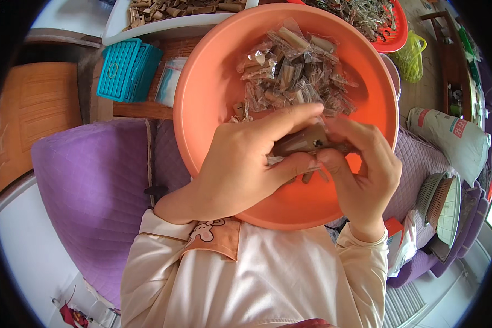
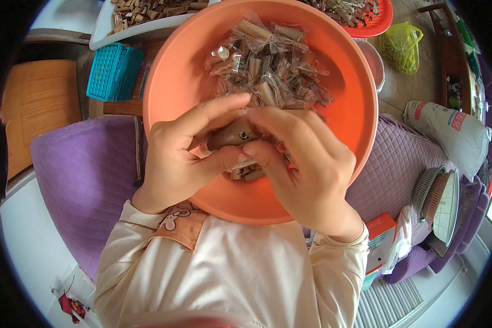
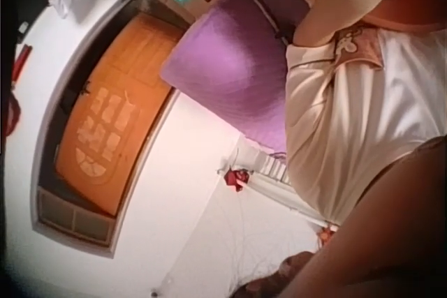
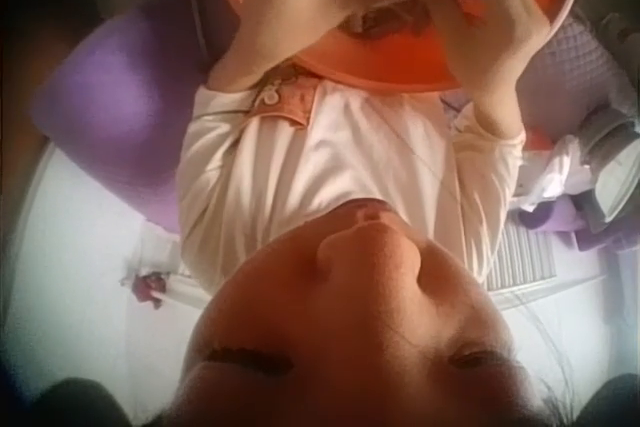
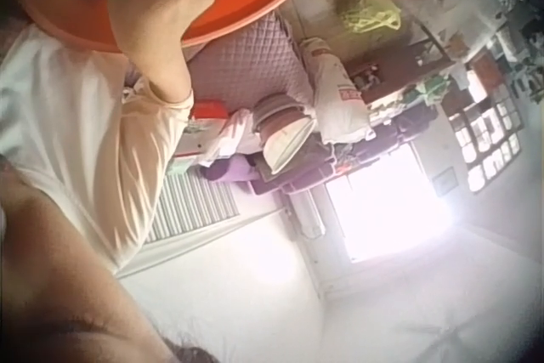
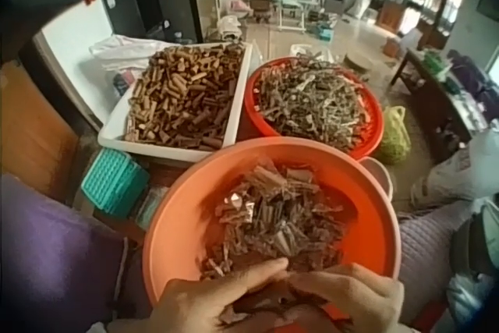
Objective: The person packs small wooden cylinders into small plastic zip bags by hand.
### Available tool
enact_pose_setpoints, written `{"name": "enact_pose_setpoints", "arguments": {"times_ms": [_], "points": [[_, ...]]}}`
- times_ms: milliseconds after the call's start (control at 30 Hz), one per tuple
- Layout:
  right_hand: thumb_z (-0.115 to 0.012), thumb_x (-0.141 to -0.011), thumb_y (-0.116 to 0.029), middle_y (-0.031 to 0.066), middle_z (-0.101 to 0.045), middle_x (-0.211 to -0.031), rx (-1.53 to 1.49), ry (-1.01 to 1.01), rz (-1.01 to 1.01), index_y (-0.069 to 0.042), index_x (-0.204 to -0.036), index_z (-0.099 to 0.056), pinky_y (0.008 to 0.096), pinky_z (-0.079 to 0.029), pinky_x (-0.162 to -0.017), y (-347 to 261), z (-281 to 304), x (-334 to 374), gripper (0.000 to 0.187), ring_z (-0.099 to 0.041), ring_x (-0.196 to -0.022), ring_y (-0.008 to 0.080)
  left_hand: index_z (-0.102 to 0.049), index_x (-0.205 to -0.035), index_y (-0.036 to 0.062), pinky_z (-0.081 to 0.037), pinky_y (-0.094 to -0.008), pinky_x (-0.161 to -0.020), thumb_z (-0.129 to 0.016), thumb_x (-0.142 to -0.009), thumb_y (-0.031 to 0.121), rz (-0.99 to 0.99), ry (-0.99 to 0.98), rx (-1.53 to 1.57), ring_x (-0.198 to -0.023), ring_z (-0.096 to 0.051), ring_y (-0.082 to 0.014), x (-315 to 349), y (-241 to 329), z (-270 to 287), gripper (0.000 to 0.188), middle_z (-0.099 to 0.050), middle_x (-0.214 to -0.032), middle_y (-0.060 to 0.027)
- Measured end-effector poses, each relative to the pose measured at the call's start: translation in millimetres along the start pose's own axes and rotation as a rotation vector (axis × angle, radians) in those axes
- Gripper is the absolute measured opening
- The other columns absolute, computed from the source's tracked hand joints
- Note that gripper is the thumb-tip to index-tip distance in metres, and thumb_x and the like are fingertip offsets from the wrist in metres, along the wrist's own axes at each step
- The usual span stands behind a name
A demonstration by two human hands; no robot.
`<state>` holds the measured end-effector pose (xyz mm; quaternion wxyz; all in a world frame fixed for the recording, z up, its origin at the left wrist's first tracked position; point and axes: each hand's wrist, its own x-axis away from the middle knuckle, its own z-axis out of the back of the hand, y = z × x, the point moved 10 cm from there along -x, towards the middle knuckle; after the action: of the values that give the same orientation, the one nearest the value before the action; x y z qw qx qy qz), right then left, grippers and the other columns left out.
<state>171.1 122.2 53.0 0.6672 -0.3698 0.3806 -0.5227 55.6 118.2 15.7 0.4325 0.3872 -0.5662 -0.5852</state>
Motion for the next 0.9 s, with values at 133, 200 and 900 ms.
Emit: {"name": "enact_pose_setpoints", "arguments": {"times_ms": [133,200,900], "points": [[-0.069,-0.062,-0.011,0.0062,-0.06,-0.075,0.16,-0.095,0.365,-0.003,-0.089,-0.06,0.0288,-0.043,-0.06,-19,-12,4,0.029,-0.055,-0.068,0.0198,-0.042,-0.121,-0.0004,-0.046,-0.0212,-0.076,-0.068,-0.069,0.0,0.072,-0.029,0.094,-0.091,-0.055,-0.0115,1,-5,0,0.057,-0.059,-0.102,-0.0122],[-0.069,-0.063,-0.019,0.0051,-0.06,-0.076,0.142,-0.203,0.423,-0.003,-0.088,-0.06,0.0292,-0.04,-0.064,-19,-20,10,0.031,-0.053,-0.07,0.0186,-0.041,-0.121,-0.0006,-0.046,-0.0211,-0.076,-0.068,-0.069,0.001,0.149,-0.051,0.163,-0.092,-0.055,-0.0118,3,-8,-2,0.058,-0.059,-0.102,-0.0123],[-0.05,-0.086,-0.016,0.0098,-0.062,-0.072,-0.31,-0.157,0.034,0.0,-0.111,-0.053,0.0237,-0.047,-0.052,22,-32,11,0.029,-0.059,-0.056,0.0146,-0.061,-0.092,0.0075,-0.03,-0.0463,-0.095,-0.068,-0.069,0.025,-0.689,0.327,-0.698,-0.108,-0.046,-0.0334,31,55,0,0.03,-0.048,-0.118,-0.0158]]}}
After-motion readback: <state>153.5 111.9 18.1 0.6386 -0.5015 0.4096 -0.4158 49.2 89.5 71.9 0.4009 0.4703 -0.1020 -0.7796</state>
